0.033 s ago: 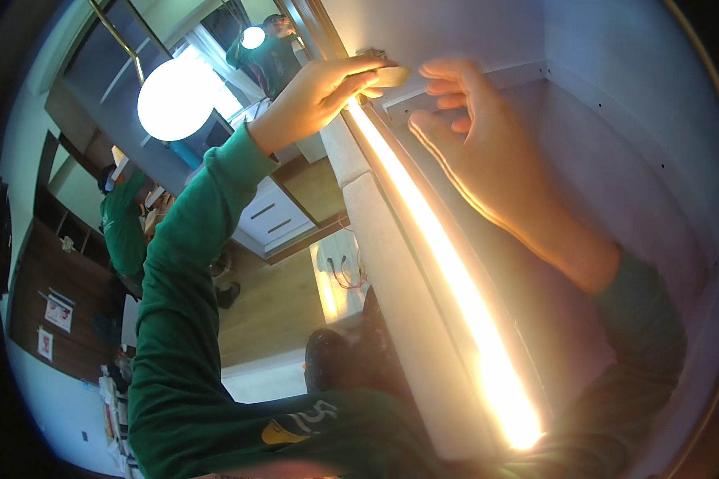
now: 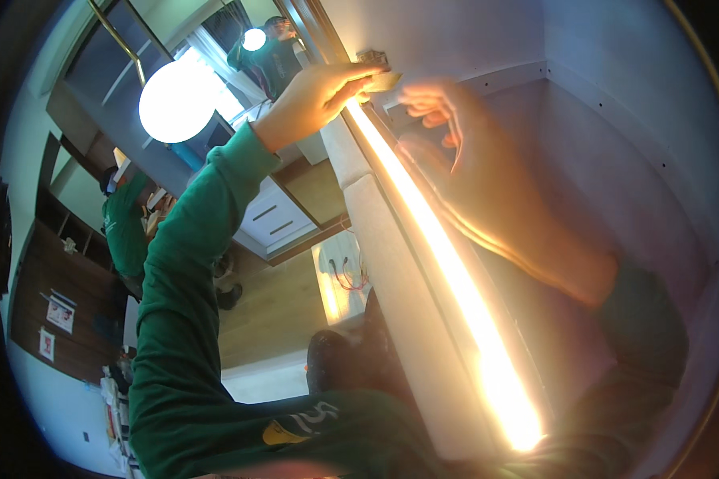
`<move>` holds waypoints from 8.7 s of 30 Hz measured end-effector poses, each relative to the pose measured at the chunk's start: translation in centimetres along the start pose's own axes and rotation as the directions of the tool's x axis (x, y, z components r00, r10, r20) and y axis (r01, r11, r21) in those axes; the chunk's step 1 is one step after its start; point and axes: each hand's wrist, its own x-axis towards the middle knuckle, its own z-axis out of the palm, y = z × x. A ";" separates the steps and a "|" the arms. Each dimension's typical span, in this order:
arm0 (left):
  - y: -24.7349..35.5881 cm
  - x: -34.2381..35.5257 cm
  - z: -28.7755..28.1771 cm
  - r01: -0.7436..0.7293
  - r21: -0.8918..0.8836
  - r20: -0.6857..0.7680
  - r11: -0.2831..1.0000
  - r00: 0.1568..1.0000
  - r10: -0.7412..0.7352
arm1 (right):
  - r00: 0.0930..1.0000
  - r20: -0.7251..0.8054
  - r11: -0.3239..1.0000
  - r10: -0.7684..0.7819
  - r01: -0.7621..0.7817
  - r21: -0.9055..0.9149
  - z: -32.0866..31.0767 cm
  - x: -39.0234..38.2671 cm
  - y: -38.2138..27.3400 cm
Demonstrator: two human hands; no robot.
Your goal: The person installs an LED strip along a curved white panel, pressing it into place and smoothing it with a cloth. They use a small scraper-like tool to adjust the strip and continue wiping the surface to secure the installation.
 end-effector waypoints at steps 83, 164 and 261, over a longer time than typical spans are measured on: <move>-7.7 -1.1 1.5 0.149 -0.088 0.002 0.985 0.989 -0.149 | 0.611 0.734 0.932 -0.298 0.351 0.087 5.6 -8.0 -4.0; -0.1 -2.5 4.5 -0.374 0.193 0.335 0.907 0.894 0.297 | 0.560 0.808 0.961 -0.182 0.274 0.027 5.9 -8.4 -4.1; 52.5 -71.6 50.9 -0.338 -0.890 0.349 -0.305 -0.937 0.021 | -0.227 0.834 0.786 0.502 0.523 -0.330 16.0 -7.3 -7.0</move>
